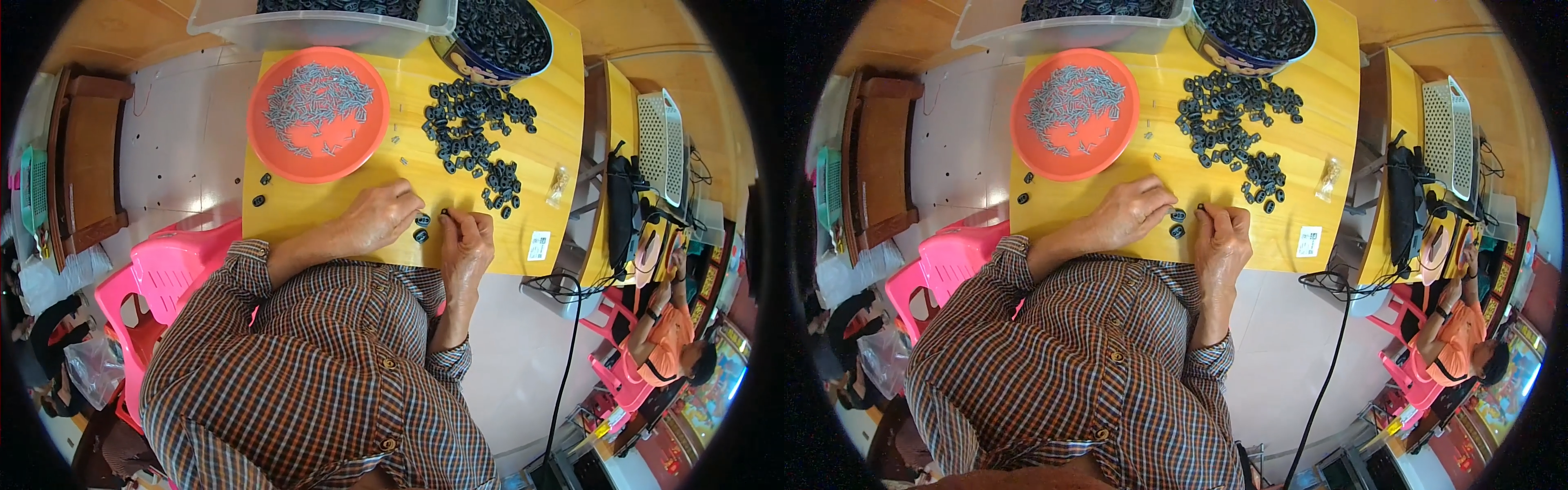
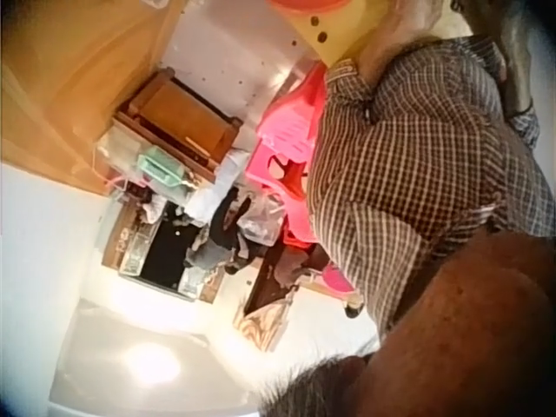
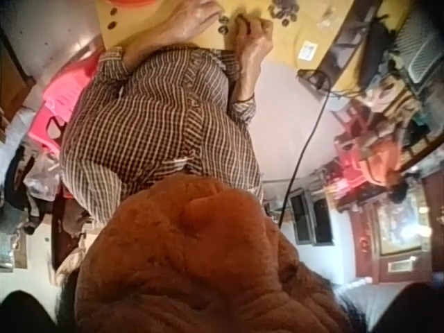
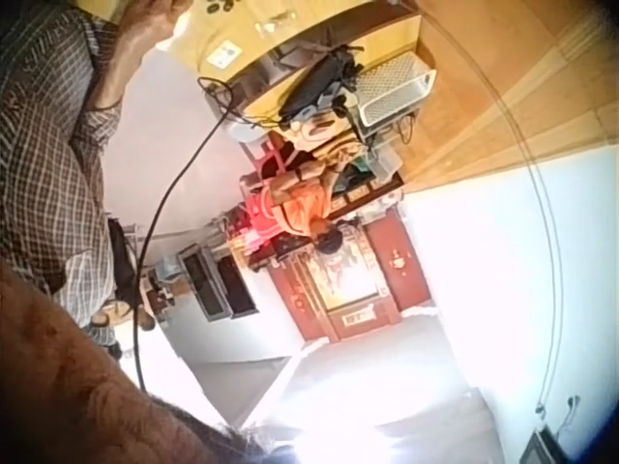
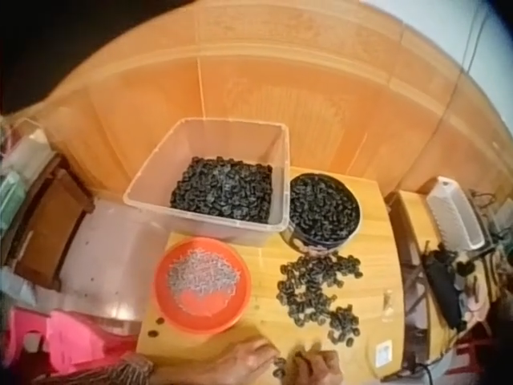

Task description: Assembling small black plastic fasteners by manually joining two pieces together at a workbench.

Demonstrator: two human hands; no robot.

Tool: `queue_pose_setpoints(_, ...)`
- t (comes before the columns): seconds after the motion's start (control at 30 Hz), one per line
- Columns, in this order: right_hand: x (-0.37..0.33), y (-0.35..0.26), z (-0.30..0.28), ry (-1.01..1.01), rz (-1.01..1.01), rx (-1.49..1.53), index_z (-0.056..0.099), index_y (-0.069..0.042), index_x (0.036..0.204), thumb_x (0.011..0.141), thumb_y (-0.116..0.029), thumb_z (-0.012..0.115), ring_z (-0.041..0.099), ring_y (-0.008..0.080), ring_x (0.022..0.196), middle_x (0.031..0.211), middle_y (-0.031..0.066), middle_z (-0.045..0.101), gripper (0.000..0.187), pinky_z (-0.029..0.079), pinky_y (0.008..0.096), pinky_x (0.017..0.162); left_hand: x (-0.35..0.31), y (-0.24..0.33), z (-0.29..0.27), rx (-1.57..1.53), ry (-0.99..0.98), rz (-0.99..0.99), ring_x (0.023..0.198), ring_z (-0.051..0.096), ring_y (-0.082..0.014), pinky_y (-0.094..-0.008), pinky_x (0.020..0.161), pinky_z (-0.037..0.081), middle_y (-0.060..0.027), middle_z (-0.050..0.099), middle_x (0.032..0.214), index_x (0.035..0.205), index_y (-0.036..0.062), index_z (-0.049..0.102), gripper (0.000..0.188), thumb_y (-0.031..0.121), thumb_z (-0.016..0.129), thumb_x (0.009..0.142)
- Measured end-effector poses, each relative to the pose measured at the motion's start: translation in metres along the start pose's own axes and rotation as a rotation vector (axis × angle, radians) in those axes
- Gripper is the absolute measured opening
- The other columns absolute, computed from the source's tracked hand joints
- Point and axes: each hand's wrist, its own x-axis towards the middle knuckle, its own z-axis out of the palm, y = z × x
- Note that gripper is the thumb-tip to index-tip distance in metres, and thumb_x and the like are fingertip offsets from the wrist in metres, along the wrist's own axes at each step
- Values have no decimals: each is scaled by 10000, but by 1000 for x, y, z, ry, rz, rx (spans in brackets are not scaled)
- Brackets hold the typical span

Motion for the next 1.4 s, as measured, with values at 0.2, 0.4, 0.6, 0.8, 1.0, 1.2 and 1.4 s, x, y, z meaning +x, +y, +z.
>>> queue_pose_setpoints(0.2, 5, 6, 5, 86, -149, -234, 631, -6, 892, 797, -59, 659, 597, 287, 646, 824, 136, 585, 112, 488, 353, 586, 7, -2, 0, -46, 3, 8, 709, 611, -285, -364, 614, 506, -117, 598, 811, 868, 13, 631, 101, 21, 631, 767)
queue_pose_setpoints(0.4, 6, -6, -7, -98, 545, 1098, 587, 31, 942, 934, -104, 542, 519, 71, 639, 805, 39, 625, 142, 429, 201, 592, 27, 6, 2, -278, 25, -35, 661, 607, -181, -297, 575, 487, -82, 599, 744, 888, -7, 641, 103, 20, 618, 791)
queue_pose_setpoints(0.6, 6, -8, -7, -79, 515, 1263, 615, 22, 953, 921, -100, 560, 554, 75, 614, 800, 53, 637, 138, 437, 191, 567, 36, 15, 9, -671, -81, -347, 589, 570, -85, -251, 514, 471, -55, 633, 740, 913, -1, 662, 116, 47, 598, 829)
queue_pose_setpoints(0.8, 1, -13, -2, -13, 472, 1155, 622, 26, 933, 888, -52, 596, 565, 80, 592, 761, 51, 640, 94, 450, 191, 555, 39, 10, 4, -862, -224, -497, 588, 560, -49, -188, 507, 469, -20, 634, 769, 972, -26, 631, 162, 113, 595, 897)
queue_pose_setpoints(1.0, 1, -18, -6, 17, 477, 1023, 623, 18, 961, 870, -28, 611, 579, 91, 615, 779, 49, 630, 103, 468, 197, 568, 39, 2, 3, -942, -284, -530, 562, 540, -47, -191, 481, 449, -17, 611, 721, 931, -24, 629, 148, 117, 599, 893)
queue_pose_setpoints(1.2, -1, -18, -3, -12, 157, 698, 618, 17, 1026, 855, 8, 614, 596, 103, 716, 935, 60, 608, 171, 490, 220, 648, 40, -1, -2, -1047, -277, -607, 527, 511, -51, -192, 455, 418, -16, 573, 656, 890, -7, 625, 136, 126, 600, 878)
queue_pose_setpoints(1.4, 3, -19, -10, 7, -31, 478, 633, -8, 1049, 799, 26, 659, 625, 162, 809, 954, 102, 610, 254, 511, 253, 690, 37, -4, 2, -1257, -314, -663, 513, 508, -62, -189, 451, 406, -12, 567, 644, 860, 16, 623, 126, 139, 604, 874)
